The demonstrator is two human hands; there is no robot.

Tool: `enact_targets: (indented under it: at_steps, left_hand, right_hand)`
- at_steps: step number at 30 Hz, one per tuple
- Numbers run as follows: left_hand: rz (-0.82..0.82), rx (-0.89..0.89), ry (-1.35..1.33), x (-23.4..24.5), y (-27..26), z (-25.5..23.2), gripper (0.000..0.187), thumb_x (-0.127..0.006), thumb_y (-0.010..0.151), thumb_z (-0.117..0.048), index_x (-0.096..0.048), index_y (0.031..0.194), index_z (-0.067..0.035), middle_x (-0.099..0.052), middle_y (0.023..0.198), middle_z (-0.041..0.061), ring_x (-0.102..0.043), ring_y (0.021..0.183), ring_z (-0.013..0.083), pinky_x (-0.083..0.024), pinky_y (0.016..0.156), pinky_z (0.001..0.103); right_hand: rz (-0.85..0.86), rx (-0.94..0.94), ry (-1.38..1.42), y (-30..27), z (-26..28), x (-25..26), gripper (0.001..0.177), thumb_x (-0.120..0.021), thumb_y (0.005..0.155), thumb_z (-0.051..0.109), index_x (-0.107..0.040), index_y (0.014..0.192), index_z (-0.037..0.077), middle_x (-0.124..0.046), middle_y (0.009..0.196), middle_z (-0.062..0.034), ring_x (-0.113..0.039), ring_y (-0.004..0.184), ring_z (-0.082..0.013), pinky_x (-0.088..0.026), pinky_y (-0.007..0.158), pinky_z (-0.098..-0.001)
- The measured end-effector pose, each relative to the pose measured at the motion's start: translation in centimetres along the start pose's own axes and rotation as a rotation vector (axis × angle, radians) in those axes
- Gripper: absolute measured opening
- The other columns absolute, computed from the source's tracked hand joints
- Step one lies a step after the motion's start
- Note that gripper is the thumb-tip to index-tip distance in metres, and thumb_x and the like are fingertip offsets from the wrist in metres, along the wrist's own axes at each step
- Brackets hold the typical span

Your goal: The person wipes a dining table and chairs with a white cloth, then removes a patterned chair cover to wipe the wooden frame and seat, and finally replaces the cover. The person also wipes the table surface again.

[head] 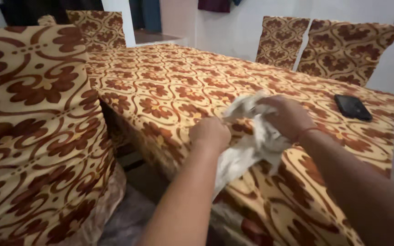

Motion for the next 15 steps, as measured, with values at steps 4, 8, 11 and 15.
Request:
enact_targets:
  at_steps: [4, 8, 11, 15]
  left_hand:
    - [-0.069, -0.012, 0.087, 2.0, 1.4, 1.0, 0.03, -0.059, 0.092, -0.026, -0.077, 0.107, -0.008, -0.077, 0.111, 0.017, -0.073, 0.108, 0.0335, -0.057, 0.093, 0.046]
    - [-0.149, -0.012, 0.143, 0.9, 2.3, 2.5, 0.031, -0.059, 0.095, -0.034, -0.076, 0.11, -0.014, -0.072, 0.124, 0.014, -0.066, 0.12, 0.032, -0.051, 0.103, 0.043]
    - [-0.184, -0.009, 0.173, -1.0, 2.9, 3.7, 0.04, -0.059, 0.092, -0.037, -0.066, 0.125, -0.015, -0.06, 0.138, 0.01, -0.05, 0.135, 0.0281, -0.036, 0.114, 0.047]
    - [-0.2, -0.091, 0.161, -1.3, 4.0, 3.7, 0.053, -0.05, 0.097, -0.037, -0.048, 0.143, -0.011, -0.045, 0.154, 0.008, -0.034, 0.147, 0.0263, -0.018, 0.12, 0.05]
  right_hand:
    - [-0.002, -0.308, -0.148, 2.9, -4.7, -0.7, 0.055, -0.067, 0.095, 0.041, -0.063, 0.145, 0.02, -0.072, 0.125, -0.0201, -0.069, 0.116, -0.0383, -0.053, 0.101, -0.0482]
    - [0.372, -0.209, -0.159, 4.9, -7.1, -3.9, 0.093, -0.083, 0.083, 0.052, -0.035, 0.158, 0.022, -0.036, 0.152, -0.025, -0.039, 0.137, -0.0393, -0.037, 0.11, -0.0448]
    - [0.48, -0.073, -0.029, 4.5, -6.1, -4.8, 0.077, -0.075, 0.082, 0.035, -0.047, 0.153, 0.029, -0.043, 0.154, -0.0162, -0.046, 0.138, -0.031, -0.039, 0.114, -0.0414]
    - [0.608, -0.174, 0.259, 3.2, -0.4, -2.8, 0.07, -0.06, 0.086, 0.009, -0.059, 0.151, 0.035, -0.071, 0.143, -0.0115, -0.065, 0.119, -0.0404, -0.055, 0.104, -0.0482]
Point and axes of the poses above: each hand's wrist, its own y-axis towards the middle knuckle, its own x-axis out of the back of the hand, z = x × y, the point moved 1 cm from there along y, towards the middle knuckle
